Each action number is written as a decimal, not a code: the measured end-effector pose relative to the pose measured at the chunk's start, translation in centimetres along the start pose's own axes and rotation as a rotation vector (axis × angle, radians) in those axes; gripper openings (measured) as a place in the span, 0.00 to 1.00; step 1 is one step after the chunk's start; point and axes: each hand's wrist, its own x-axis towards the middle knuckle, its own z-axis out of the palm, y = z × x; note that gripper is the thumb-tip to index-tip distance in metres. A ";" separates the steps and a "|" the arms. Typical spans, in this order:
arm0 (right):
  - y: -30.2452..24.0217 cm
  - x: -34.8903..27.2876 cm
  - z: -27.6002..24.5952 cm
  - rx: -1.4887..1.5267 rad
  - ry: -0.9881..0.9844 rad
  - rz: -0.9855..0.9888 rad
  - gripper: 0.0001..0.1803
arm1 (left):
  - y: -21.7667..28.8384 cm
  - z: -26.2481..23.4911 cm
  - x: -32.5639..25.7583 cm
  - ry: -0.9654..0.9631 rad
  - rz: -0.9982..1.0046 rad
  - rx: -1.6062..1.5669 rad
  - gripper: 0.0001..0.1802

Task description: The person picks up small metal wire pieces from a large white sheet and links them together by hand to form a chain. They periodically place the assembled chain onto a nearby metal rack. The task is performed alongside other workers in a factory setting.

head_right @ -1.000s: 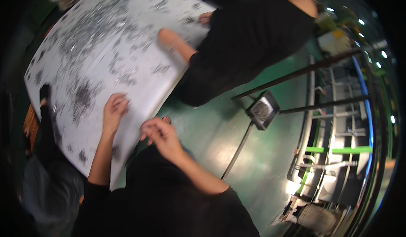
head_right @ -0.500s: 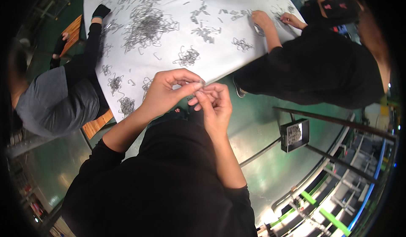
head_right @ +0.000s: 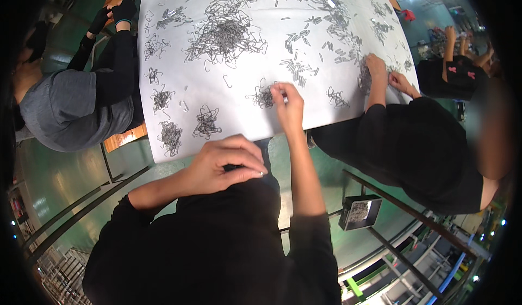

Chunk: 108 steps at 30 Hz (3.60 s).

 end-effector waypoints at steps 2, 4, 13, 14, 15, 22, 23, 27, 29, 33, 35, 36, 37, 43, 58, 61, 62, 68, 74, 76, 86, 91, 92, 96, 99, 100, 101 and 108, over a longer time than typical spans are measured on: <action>1.7 5.5 0.9 -0.309 -0.066 -0.252 0.06 | -0.2 0.1 0.0 0.018 0.010 0.002 0.07; 2.6 10.4 1.7 -0.533 -0.107 -0.358 0.08 | -0.3 0.3 0.0 0.039 0.019 0.004 0.08; 4.0 16.5 2.8 -1.136 -0.496 -0.526 0.07 | -0.7 1.4 0.1 0.086 0.015 0.024 0.07; 4.1 16.0 2.7 -1.187 -0.485 -0.505 0.07 | -0.8 1.5 0.1 0.082 0.012 0.025 0.07; 4.0 15.7 2.5 -1.116 -0.465 -0.493 0.08 | -0.9 1.5 0.1 0.076 0.002 0.021 0.08; 3.3 17.8 2.5 -0.982 -0.446 -0.442 0.06 | -1.0 1.5 0.0 0.037 0.015 0.083 0.07; 3.5 18.2 2.7 -1.014 -0.451 -0.449 0.06 | -0.9 1.6 0.0 0.041 0.021 0.091 0.07; 4.6 17.4 3.2 -1.130 -0.488 -0.455 0.06 | -0.5 1.9 -0.3 0.069 -0.020 0.092 0.06; 4.9 16.1 3.0 -1.072 -0.454 -0.430 0.07 | -0.5 2.1 -0.5 0.091 -0.018 0.087 0.07; 4.3 14.2 2.5 -0.708 -0.364 -0.170 0.10 | -0.4 2.3 -0.5 0.125 0.019 0.101 0.07; 3.2 13.2 2.0 -0.177 -0.420 0.066 0.09 | -0.4 2.2 -0.3 0.139 0.049 0.112 0.06; 2.4 12.7 1.6 0.048 -0.405 0.223 0.09 | -0.4 2.2 -0.2 0.142 0.067 0.117 0.06; 1.4 12.0 1.2 0.222 -0.397 0.224 0.09 | -0.3 2.1 -0.1 0.153 0.069 0.124 0.06; -6.3 2.0 -4.0 0.736 -0.217 0.214 0.06 | 0.2 2.2 0.2 0.232 0.095 0.163 0.05; -13.5 -22.3 -9.6 0.734 0.495 0.036 0.01 | 2.7 8.3 1.9 -0.177 0.194 0.096 0.12; -13.3 -25.1 -10.4 0.651 0.725 -0.027 0.01 | 3.2 11.3 2.0 -0.275 0.319 0.102 0.14; -13.2 -26.2 -10.8 0.614 0.811 -0.057 0.01 | 3.4 12.7 1.9 -0.310 0.372 0.098 0.15; -13.9 -34.9 -14.8 0.454 1.097 -0.146 0.02 | 5.0 22.2 0.2 -0.467 0.413 -0.045 0.24; -17.1 -46.3 -21.6 0.394 1.250 -0.169 0.05 | 5.6 29.7 -2.7 -0.597 0.423 -0.102 0.21; -18.4 -49.8 -23.8 0.316 1.304 -0.174 0.05 | 5.4 31.5 -3.7 -0.623 0.427 -0.116 0.20; -24.5 -65.6 -34.1 -0.089 1.523 -0.242 0.08 | 3.6 37.2 -7.1 -0.665 0.287 -0.125 0.18; -27.1 -71.3 -39.1 -0.288 1.657 -0.353 0.10 | 2.8 38.7 -7.4 -0.680 0.247 -0.131 0.17; -27.5 -72.1 -40.0 -0.314 1.648 -0.393 0.10 | 2.6 39.0 -7.4 -0.685 0.239 -0.131 0.17; -29.1 -74.8 -43.1 -0.383 1.688 -0.468 0.10 | 2.1 39.6 -7.8 -0.708 0.190 -0.099 0.16; -29.7 -76.2 -45.0 -0.377 1.690 -0.519 0.12 | 1.8 39.8 -8.0 -0.708 0.176 -0.100 0.16; -29.9 -76.5 -45.5 -0.379 1.693 -0.506 0.12 | 1.7 39.9 -8.0 -0.712 0.175 -0.098 0.16; -30.0 -76.8 -45.9 -0.381 1.695 -0.494 0.12 | 1.6 39.9 -8.1 -0.714 0.175 -0.095 0.16; -29.8 -76.4 -46.7 -0.438 1.826 -0.342 0.12 | 1.6 38.7 -7.8 -0.747 0.140 -0.051 0.16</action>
